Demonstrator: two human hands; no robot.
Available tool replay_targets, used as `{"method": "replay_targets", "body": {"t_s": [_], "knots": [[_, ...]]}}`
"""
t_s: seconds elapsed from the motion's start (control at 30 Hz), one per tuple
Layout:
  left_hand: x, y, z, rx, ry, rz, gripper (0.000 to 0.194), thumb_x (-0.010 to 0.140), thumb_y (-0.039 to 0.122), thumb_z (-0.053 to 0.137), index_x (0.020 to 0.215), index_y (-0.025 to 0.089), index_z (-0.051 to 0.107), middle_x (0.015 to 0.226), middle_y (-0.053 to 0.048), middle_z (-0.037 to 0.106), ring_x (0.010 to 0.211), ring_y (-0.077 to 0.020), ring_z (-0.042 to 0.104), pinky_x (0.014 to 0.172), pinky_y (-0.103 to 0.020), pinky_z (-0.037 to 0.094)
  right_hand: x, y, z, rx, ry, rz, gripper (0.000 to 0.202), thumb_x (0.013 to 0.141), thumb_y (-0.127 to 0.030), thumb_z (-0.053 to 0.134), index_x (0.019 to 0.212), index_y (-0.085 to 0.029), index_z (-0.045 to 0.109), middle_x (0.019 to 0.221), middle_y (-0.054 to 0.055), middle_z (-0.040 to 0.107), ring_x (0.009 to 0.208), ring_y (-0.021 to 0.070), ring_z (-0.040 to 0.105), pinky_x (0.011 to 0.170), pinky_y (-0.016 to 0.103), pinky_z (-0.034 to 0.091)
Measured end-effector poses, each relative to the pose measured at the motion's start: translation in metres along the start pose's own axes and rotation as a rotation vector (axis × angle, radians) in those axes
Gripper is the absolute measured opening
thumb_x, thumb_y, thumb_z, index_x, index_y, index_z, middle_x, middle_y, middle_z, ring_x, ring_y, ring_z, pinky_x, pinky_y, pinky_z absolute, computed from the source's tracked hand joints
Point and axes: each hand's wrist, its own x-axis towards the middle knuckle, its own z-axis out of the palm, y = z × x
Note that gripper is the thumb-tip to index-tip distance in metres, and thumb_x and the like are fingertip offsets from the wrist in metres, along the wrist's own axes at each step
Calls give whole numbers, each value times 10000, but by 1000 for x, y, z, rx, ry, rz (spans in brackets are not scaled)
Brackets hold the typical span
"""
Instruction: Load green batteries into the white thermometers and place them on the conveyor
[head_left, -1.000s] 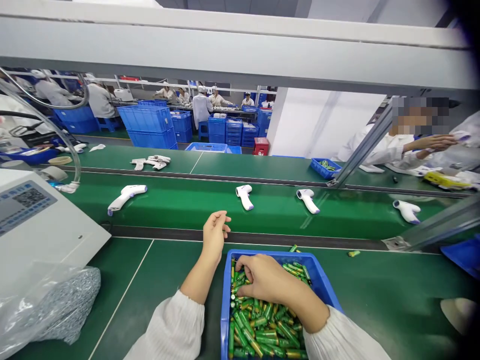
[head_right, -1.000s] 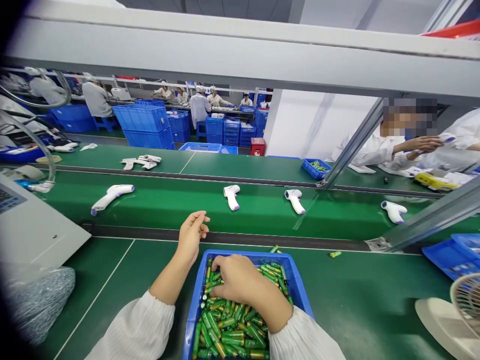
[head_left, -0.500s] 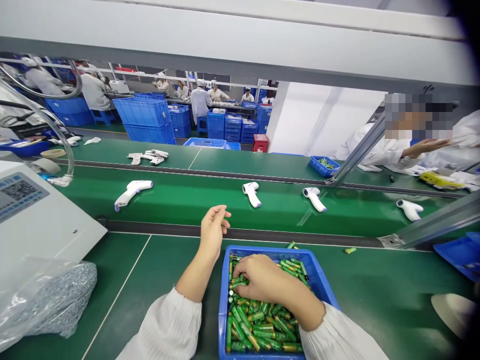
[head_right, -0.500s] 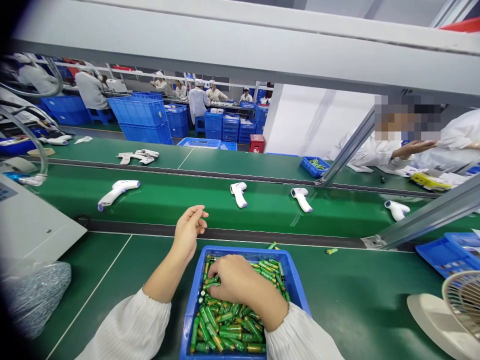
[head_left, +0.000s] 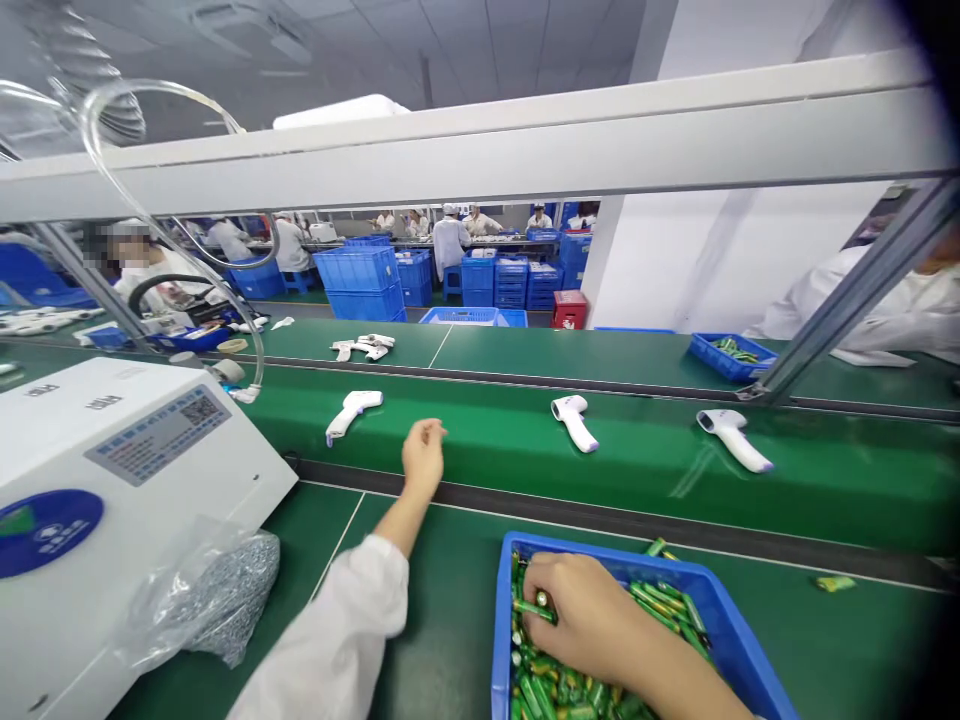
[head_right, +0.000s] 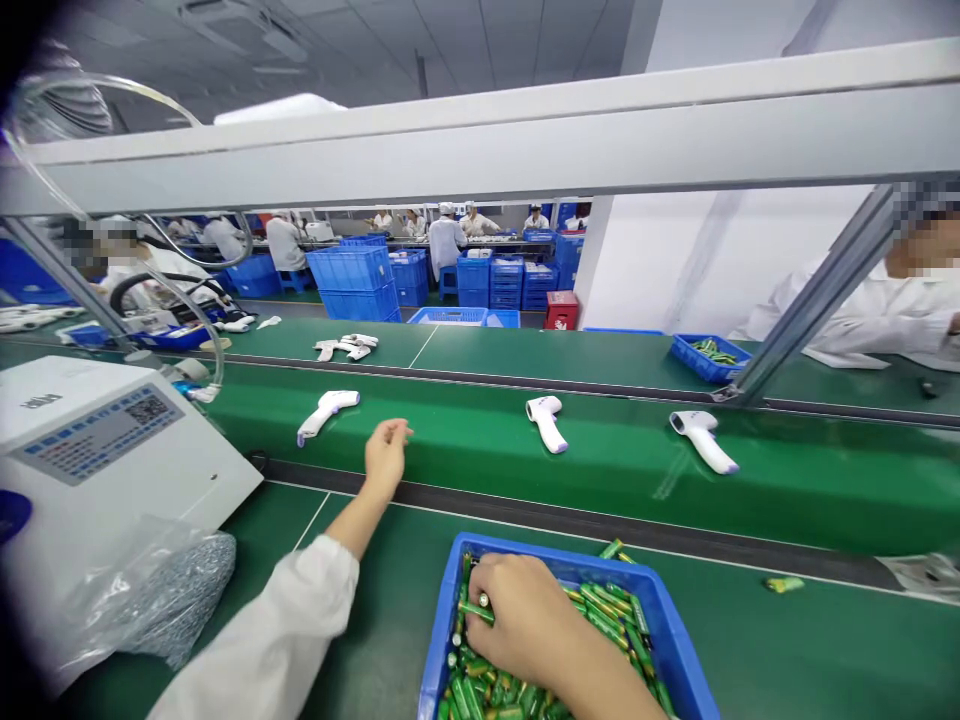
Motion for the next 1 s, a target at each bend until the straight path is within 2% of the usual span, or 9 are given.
{"method": "replay_targets", "body": {"t_s": [0.13, 0.2, 0.27, 0.37, 0.5, 0.67, 0.8, 0.87, 1.0], "knots": [[60, 17, -68, 200, 250, -37, 153, 755, 174, 621, 901, 157, 582, 1264, -182, 537, 1309, -326, 336, 964, -405, 328, 1, 0, 0, 41, 63, -14, 76, 699, -204, 552, 720, -225, 621, 760, -14, 657, 645, 147, 552, 577, 255, 279], [76, 24, -93, 249, 291, -116, 139, 714, 120, 655, 818, 135, 564, 1253, -217, 526, 1341, -371, 268, 1006, -465, 262, 2, -1, -1, 68, 92, -17, 69, 690, -189, 550, 702, -223, 608, 744, -21, 648, 629, 137, 535, 571, 251, 271], [83, 26, -102, 254, 287, -203, 128, 723, 127, 671, 782, 123, 558, 1193, -193, 553, 1299, -360, 331, 1007, -486, 268, 2, -2, -3, 89, 118, -23, 60, 691, -184, 552, 692, -219, 601, 730, -21, 638, 617, 132, 521, 565, 249, 267], [78, 28, -83, 159, 231, -307, 151, 831, 256, 637, 893, 126, 590, 1101, -96, 581, 1101, -252, 510, 930, -438, 397, 3, -3, -5, 124, 162, -26, 45, 706, -191, 565, 685, -209, 599, 713, -16, 618, 605, 128, 507, 560, 245, 275], [43, 43, -31, -157, 84, -361, 154, 892, 290, 551, 872, 138, 564, 864, -31, 587, 727, -135, 574, 656, -282, 478, 4, -3, -8, 289, 289, -11, 65, 774, -211, 573, 723, -197, 610, 717, -6, 572, 628, 126, 513, 573, 232, 326], [-52, 70, 19, -535, -117, -311, 112, 831, 270, 567, 830, 164, 533, 778, -11, 584, 539, -73, 517, 501, -201, 410, 10, 2, -14, 561, 571, 13, 204, 886, -345, 541, 863, -182, 662, 766, 18, 548, 641, 138, 506, 591, 251, 379], [-121, 78, 39, -745, -273, -316, 416, 722, 445, 717, 994, 167, 568, 741, -6, 600, 486, -73, 464, 443, -200, 349, 14, 9, -16, 729, 715, -7, 256, 896, -403, 544, 918, -184, 676, 825, 35, 588, 695, 153, 524, 623, 269, 406], [-137, 77, 43, -697, -290, -302, 553, 707, 556, 707, 1060, 153, 571, 705, -11, 599, 498, -84, 469, 438, -198, 321, 15, 10, -16, 866, 673, -12, 274, 860, -436, 595, 925, -182, 676, 841, 39, 614, 704, 155, 538, 634, 275, 425], [-141, 74, 43, -535, -343, -267, 661, 706, 631, 667, 1136, 135, 586, 635, -3, 568, 498, -100, 472, 450, -207, 301, 15, 7, -21, 1188, 380, 46, 367, 717, -517, 724, 818, -170, 666, 679, -8, 593, 584, 125, 528, 601, 281, 454]]}}
